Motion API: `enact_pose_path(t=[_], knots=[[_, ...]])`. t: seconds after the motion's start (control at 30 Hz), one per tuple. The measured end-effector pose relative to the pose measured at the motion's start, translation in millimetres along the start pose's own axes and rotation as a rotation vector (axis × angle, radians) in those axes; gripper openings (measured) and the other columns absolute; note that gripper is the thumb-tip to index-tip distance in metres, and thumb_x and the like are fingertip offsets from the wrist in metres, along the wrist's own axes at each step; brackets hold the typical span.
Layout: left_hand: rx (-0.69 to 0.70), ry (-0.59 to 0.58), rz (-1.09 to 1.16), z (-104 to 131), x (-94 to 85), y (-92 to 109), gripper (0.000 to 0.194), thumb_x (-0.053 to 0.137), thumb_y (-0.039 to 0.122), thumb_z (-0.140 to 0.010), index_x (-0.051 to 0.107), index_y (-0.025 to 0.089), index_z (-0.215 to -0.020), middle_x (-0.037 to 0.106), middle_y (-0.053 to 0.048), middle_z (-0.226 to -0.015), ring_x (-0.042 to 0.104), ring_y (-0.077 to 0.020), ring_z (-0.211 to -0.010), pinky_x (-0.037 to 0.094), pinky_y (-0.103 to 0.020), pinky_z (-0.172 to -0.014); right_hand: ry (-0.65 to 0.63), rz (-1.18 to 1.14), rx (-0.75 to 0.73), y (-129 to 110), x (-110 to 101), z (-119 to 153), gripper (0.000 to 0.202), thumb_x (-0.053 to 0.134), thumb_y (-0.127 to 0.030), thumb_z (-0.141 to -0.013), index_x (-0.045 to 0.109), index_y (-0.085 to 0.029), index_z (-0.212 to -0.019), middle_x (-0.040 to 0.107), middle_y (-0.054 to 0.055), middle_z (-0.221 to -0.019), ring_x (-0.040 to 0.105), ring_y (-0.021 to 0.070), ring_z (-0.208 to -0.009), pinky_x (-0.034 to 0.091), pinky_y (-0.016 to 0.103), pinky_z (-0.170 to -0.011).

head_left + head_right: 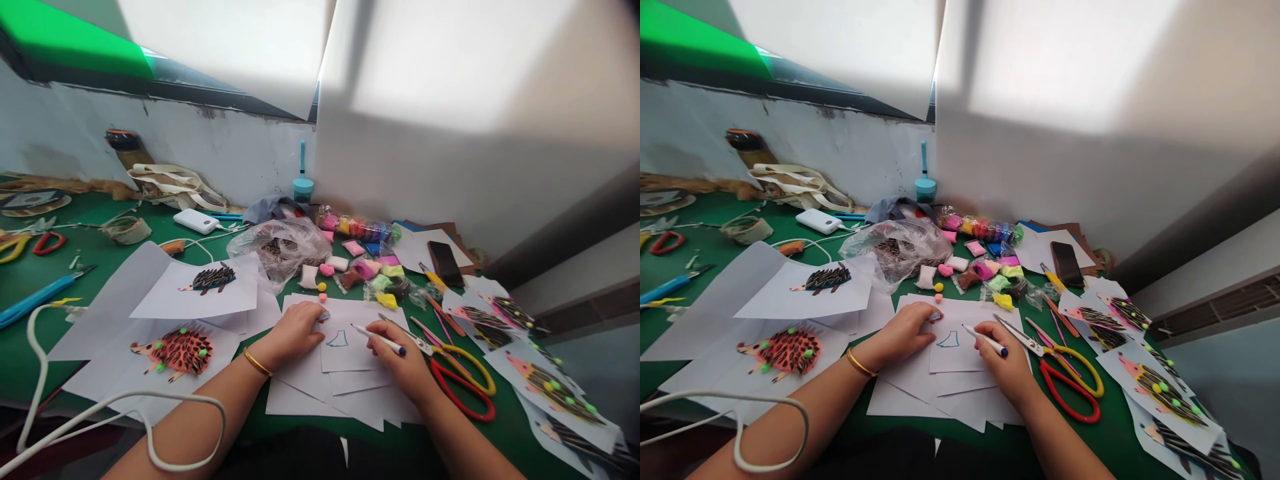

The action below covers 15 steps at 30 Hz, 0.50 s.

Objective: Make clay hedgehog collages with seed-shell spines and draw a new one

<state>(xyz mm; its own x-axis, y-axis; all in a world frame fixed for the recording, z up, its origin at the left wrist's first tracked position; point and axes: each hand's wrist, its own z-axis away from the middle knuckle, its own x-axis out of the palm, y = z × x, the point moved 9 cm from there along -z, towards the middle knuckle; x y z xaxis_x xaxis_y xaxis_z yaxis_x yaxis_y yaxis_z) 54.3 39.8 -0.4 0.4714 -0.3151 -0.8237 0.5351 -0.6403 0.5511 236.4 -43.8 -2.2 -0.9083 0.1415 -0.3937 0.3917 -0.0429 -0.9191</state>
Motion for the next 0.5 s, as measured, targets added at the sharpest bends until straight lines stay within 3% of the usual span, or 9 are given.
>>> enact_pose_path(t=[0.1,0.3,0.5], knots=[[0.007,0.009,0.012,0.1,-0.9,0.6,0.034,0.068,0.018,-0.074,0.059,0.021,-0.107,0.064,-0.007,-0.110,0.057,-0.0257,-0.107,0.043,-0.039,-0.094,-0.041,0.044,-0.006,-1.0,-0.6,5.5,0.024,0.063,-0.036,-0.080,0.069,-0.021,-0.097,0.070,0.007,-0.104,0.063,0.0256,-0.099,0.048,0.034,-0.087],[0.029,0.031,0.052,0.3,-3.4,3.2,0.039,0.067,0.016,-0.072,0.058,0.022,-0.109,0.062,-0.008,-0.116,0.054,-0.0261,-0.113,0.043,-0.040,-0.098,-0.092,0.061,0.080,16.8,5.8,13.1,0.025,0.056,-0.040,-0.084,0.069,-0.020,-0.092,0.070,0.004,-0.077,0.064,0.0210,-0.071,0.049,0.030,-0.065],[0.044,0.072,0.078,1.1,-9.0,8.8,0.038,0.059,0.010,-0.073,0.058,0.023,-0.109,0.062,-0.007,-0.116,0.053,-0.0240,-0.115,0.042,-0.039,-0.101,-0.076,0.022,0.096,21.2,7.9,13.8,0.026,0.056,-0.041,-0.083,0.069,-0.020,-0.093,0.071,0.004,-0.076,0.064,0.0211,-0.069,0.049,0.030,-0.062]])
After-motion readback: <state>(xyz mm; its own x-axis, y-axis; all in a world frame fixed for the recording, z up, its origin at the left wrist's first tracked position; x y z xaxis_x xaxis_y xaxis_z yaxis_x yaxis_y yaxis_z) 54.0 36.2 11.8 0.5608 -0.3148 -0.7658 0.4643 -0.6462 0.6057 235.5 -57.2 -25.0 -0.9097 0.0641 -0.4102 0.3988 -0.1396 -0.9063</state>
